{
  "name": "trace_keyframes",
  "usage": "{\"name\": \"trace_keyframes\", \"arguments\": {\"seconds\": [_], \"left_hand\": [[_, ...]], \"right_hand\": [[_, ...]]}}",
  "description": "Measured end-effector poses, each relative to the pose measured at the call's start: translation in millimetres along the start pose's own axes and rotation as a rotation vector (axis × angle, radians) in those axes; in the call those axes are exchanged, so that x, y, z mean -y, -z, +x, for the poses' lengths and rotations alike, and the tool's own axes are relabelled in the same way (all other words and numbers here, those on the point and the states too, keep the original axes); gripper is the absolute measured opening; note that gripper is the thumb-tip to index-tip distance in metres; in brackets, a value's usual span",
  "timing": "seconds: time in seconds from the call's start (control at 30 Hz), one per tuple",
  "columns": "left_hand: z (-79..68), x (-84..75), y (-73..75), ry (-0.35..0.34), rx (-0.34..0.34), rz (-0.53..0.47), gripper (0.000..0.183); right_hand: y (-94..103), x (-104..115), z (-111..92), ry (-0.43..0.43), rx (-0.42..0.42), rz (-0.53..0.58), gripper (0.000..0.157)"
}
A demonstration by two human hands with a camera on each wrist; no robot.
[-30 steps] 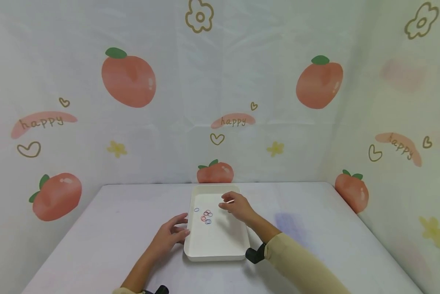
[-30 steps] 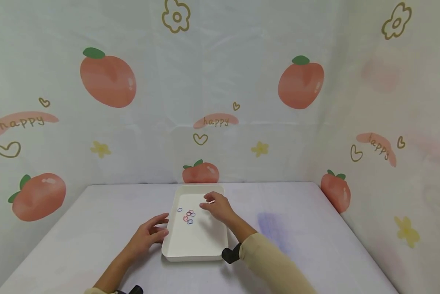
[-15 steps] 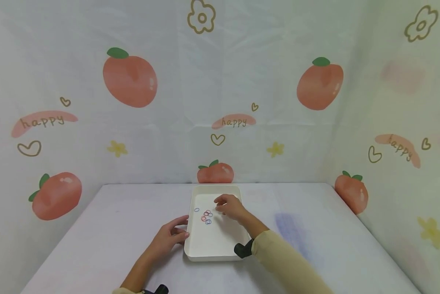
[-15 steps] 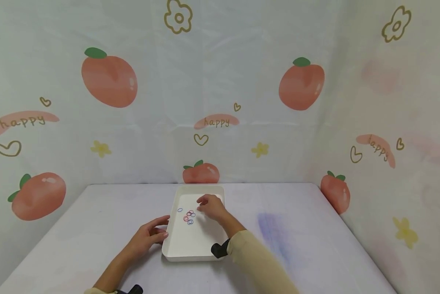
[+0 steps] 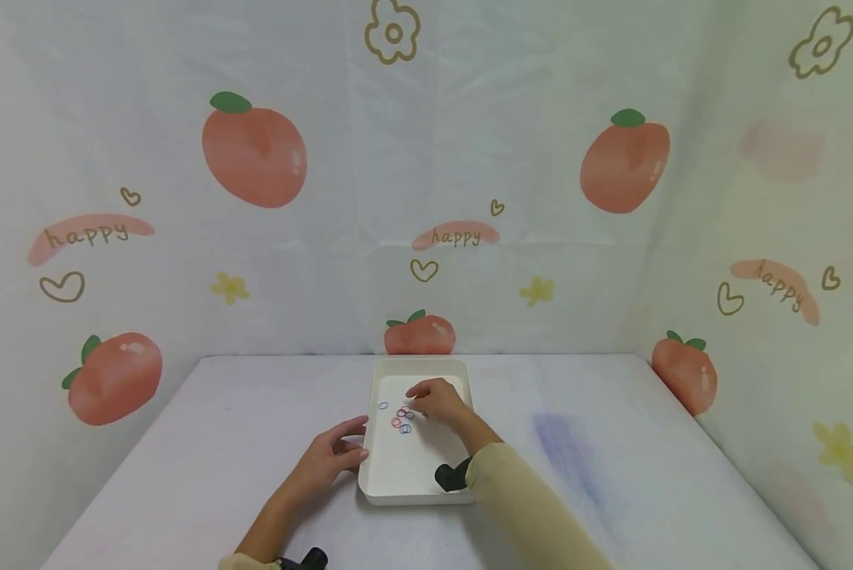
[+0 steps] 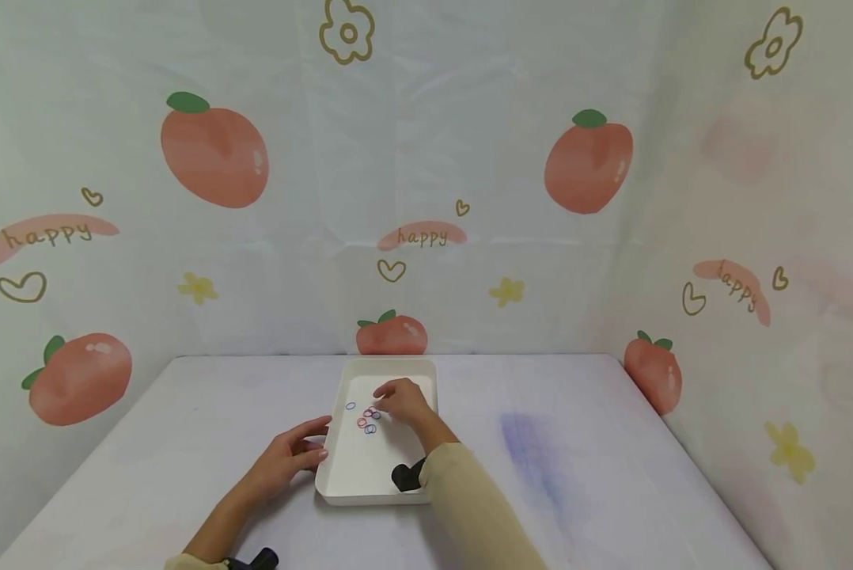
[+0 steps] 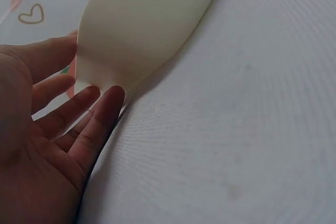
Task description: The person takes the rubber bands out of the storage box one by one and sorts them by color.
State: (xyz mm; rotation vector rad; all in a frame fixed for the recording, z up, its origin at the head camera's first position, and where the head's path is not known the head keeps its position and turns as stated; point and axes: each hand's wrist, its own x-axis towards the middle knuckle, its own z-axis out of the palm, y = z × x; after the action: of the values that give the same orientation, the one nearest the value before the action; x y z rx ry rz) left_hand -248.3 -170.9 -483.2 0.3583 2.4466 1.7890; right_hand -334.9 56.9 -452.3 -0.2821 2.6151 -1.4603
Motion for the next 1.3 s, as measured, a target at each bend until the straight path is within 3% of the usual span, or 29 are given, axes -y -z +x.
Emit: {"name": "trace_keyframes", "arguments": {"seconds": [0.4, 1.0, 1.3], "left_hand": [[-0.9, -1.4, 2.1, -0.01, 0.024, -0.016, 0.058], [-2.0, -3.2, 1.0, -0.023, 0.037, -0.012, 0.059], [-2.7, -3.8, 1.9, -0.021, 0.02, -0.007, 0.059]], "right_hand": [[-6.1, -3.3, 3.2, -0.025, 0.0, -0.11, 0.004], [-15.0, -6.4, 7.9, -0.008, -0.028, -0.241, 0.009], [-14.5, -5.6, 7.9, -0.006, -0.055, -0.195, 0.006]]}}
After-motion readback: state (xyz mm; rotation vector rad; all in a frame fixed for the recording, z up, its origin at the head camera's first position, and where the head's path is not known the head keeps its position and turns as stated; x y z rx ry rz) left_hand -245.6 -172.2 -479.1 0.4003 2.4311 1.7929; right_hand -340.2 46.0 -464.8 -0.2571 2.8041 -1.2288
